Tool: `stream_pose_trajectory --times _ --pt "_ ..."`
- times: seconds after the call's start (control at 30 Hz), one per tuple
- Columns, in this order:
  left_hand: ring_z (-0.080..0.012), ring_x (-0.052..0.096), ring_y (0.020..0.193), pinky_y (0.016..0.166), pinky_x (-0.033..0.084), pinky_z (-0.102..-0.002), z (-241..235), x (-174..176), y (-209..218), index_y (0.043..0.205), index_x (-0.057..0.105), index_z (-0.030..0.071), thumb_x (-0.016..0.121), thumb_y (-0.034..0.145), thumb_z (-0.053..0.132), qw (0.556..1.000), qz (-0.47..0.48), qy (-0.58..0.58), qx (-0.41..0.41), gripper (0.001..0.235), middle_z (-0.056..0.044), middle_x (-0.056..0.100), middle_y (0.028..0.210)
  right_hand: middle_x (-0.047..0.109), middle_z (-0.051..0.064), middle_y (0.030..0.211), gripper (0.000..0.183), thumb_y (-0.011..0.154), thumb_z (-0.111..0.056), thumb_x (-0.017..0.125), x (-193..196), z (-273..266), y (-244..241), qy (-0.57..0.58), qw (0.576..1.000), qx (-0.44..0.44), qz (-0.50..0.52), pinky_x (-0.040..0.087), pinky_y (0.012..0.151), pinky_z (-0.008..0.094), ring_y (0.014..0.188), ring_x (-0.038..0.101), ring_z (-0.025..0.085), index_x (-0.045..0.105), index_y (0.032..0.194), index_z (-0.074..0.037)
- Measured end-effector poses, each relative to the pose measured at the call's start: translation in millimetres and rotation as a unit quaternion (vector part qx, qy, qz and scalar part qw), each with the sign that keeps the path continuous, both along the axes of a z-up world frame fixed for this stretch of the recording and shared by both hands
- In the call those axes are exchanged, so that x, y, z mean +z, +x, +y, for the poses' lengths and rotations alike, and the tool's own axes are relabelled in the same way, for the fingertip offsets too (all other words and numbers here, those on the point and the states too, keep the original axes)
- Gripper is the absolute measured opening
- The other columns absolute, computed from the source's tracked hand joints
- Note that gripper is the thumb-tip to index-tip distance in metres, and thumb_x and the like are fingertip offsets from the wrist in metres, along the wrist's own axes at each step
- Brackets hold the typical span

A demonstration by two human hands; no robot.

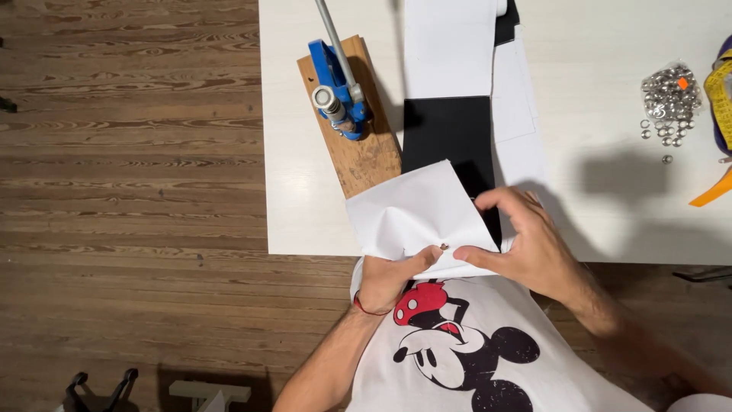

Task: Attaching metal eyelets to fabric strips using a manual hand press

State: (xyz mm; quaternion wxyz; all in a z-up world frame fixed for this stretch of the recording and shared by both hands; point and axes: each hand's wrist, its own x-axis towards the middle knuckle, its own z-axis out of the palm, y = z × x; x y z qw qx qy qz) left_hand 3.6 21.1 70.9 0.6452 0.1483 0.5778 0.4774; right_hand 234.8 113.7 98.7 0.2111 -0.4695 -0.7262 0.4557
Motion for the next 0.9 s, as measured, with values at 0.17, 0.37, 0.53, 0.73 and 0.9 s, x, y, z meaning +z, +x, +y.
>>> stream_pose_trajectory --times 0.17,0.37,0.53,0.73,0.9 --pt "-0.0305 0.081 0.119 0.109 0.066 -0.057 0.6 17.1 -13.2 0.139 0.079 -0.008 0.110 0.078 0.014 0.986 0.135 0.070 -0.066 0.072 -0.024 0.086 0.125 0.086 0.007 0.111 0.023 0.091 -0.023 0.099 27.4 1.7 -18.7 0.002 0.996 0.017 0.089 0.054 0.104 0.042 0.106 0.078 0.025 0.085 0.100 -0.008" --pt "-0.0263 0.078 0.111 0.104 0.066 -0.057 -8.3 7.5 -9.1 0.132 0.076 -0.015 0.111 0.076 0.014 0.971 0.196 0.132 -0.025 0.073 -0.026 0.085 0.116 0.090 0.010 0.109 0.017 0.091 -0.009 0.096 16.8 -11.0 -23.8 -0.078 0.981 -0.033 0.172 0.058 0.102 0.041 0.108 0.075 0.016 0.094 0.107 -0.003" --pt "-0.0286 0.084 0.103 0.095 0.070 -0.052 -17.3 -17.5 -3.8 0.130 0.075 -0.013 0.112 0.073 0.015 0.918 0.339 0.205 -0.030 0.074 -0.024 0.082 0.110 0.090 0.015 0.111 0.029 0.090 -0.003 0.094 -9.3 -17.8 -25.9 -0.153 0.964 -0.048 0.211 0.061 0.102 0.045 0.109 0.073 0.020 0.092 0.118 0.003" --pt "-0.0362 0.084 0.109 0.102 0.067 -0.061 -12.4 -16.3 -3.4 0.135 0.072 -0.019 0.109 0.078 0.020 0.937 0.303 0.172 -0.036 0.078 -0.029 0.081 0.113 0.089 0.011 0.101 0.034 0.082 -0.001 0.093 -13.8 -26.3 -35.2 -0.116 0.974 -0.091 0.170 0.062 0.092 0.037 0.100 0.070 0.014 0.088 0.116 0.001" --pt "-0.0335 0.077 0.120 0.107 0.064 -0.062 -21.1 -37.7 -1.0 0.135 0.072 -0.018 0.103 0.079 0.014 0.981 0.161 0.110 0.006 0.072 -0.026 0.081 0.120 0.068 0.017 0.130 0.057 0.091 -0.014 0.101 10.0 -23.7 -49.4 0.134 0.972 -0.103 0.160 0.054 0.114 0.042 0.121 0.069 0.029 0.058 0.127 -0.003"
